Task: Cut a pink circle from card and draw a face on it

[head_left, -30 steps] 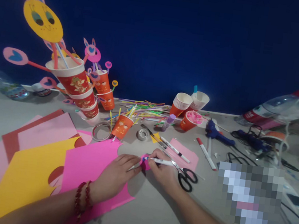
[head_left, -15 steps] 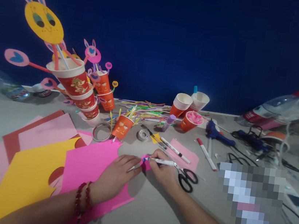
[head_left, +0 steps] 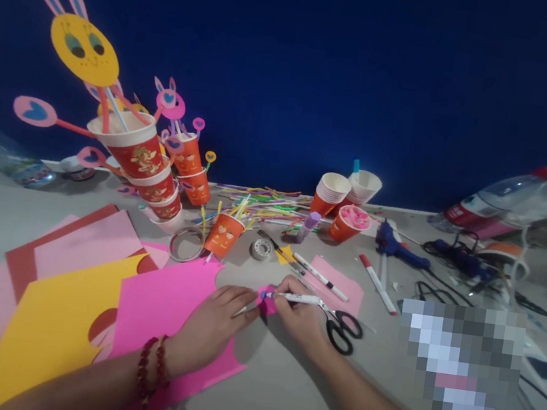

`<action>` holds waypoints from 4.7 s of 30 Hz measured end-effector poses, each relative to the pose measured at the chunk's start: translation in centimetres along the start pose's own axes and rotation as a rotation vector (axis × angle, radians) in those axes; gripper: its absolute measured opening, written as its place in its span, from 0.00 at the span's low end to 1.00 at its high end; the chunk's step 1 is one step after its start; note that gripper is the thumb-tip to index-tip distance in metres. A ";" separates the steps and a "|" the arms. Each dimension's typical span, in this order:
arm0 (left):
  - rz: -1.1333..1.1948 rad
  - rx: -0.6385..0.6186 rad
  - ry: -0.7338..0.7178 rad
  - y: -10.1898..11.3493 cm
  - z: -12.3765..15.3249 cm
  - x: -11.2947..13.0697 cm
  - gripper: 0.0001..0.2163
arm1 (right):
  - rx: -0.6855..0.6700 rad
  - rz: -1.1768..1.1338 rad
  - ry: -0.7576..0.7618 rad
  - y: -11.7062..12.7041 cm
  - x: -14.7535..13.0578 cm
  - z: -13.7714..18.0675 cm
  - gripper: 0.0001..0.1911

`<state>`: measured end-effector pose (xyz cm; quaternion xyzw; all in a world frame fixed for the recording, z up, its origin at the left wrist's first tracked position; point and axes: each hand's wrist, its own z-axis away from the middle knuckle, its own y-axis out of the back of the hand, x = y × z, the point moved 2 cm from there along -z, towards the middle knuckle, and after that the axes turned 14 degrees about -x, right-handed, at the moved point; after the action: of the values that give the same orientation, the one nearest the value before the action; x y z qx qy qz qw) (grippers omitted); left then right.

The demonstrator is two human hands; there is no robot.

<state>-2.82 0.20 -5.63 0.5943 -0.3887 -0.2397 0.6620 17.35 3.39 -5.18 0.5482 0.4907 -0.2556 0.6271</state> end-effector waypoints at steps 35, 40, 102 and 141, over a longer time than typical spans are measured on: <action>-0.019 -0.018 0.005 -0.1 0.0 0.2 0.29 | 0.056 -0.140 -0.012 2.0 -0.2 0.5 0.07; -0.031 -0.005 0.011 -0.3 -0.1 0.4 0.29 | 0.083 -0.131 -0.026 0.8 0.9 0.9 0.04; -0.194 -0.349 -0.055 0.6 -1.7 3.5 0.22 | 0.001 0.074 -0.029 1.2 1.4 0.4 0.06; -0.185 -0.337 -0.050 0.7 -1.7 3.5 0.22 | -0.028 0.054 -0.008 1.2 1.3 0.4 0.06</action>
<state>0.52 -1.38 -4.11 0.5022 -0.3031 -0.3761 0.7173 19.05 3.62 -5.82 0.5514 0.4768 -0.2340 0.6434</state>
